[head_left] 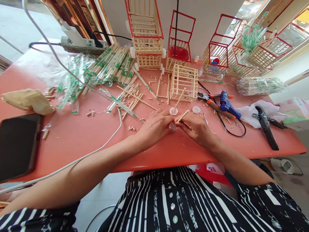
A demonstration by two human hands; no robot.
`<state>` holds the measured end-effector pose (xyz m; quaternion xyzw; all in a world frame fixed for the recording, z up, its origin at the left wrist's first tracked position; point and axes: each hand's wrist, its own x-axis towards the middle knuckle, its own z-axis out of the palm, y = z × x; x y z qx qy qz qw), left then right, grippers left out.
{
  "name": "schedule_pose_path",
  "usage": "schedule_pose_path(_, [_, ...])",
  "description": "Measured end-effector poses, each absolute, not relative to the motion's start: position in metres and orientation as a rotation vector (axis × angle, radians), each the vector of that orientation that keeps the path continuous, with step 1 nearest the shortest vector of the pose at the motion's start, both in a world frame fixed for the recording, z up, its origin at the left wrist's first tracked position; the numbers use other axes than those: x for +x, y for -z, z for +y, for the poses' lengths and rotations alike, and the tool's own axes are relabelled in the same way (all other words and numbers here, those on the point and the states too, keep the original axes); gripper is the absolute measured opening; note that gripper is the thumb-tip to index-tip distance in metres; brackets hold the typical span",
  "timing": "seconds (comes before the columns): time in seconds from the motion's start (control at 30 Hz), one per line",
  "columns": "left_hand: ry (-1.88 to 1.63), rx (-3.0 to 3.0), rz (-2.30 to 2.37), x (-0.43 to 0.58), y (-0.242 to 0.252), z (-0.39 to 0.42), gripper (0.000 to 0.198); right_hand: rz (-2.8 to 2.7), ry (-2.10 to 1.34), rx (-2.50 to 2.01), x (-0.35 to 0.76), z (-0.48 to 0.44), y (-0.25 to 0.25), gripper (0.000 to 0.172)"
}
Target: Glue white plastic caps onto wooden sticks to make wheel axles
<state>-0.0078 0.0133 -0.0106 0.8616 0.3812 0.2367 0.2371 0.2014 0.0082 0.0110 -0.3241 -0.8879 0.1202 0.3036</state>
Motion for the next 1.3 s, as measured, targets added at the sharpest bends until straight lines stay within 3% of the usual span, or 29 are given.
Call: schedule_pose_path(1.3, [-0.646,2.395,1.037,-0.0059,0.0081,0.0144,0.009,-2.348,-0.343,-0.926,0.2010,0.0094,-0.0081,0.016])
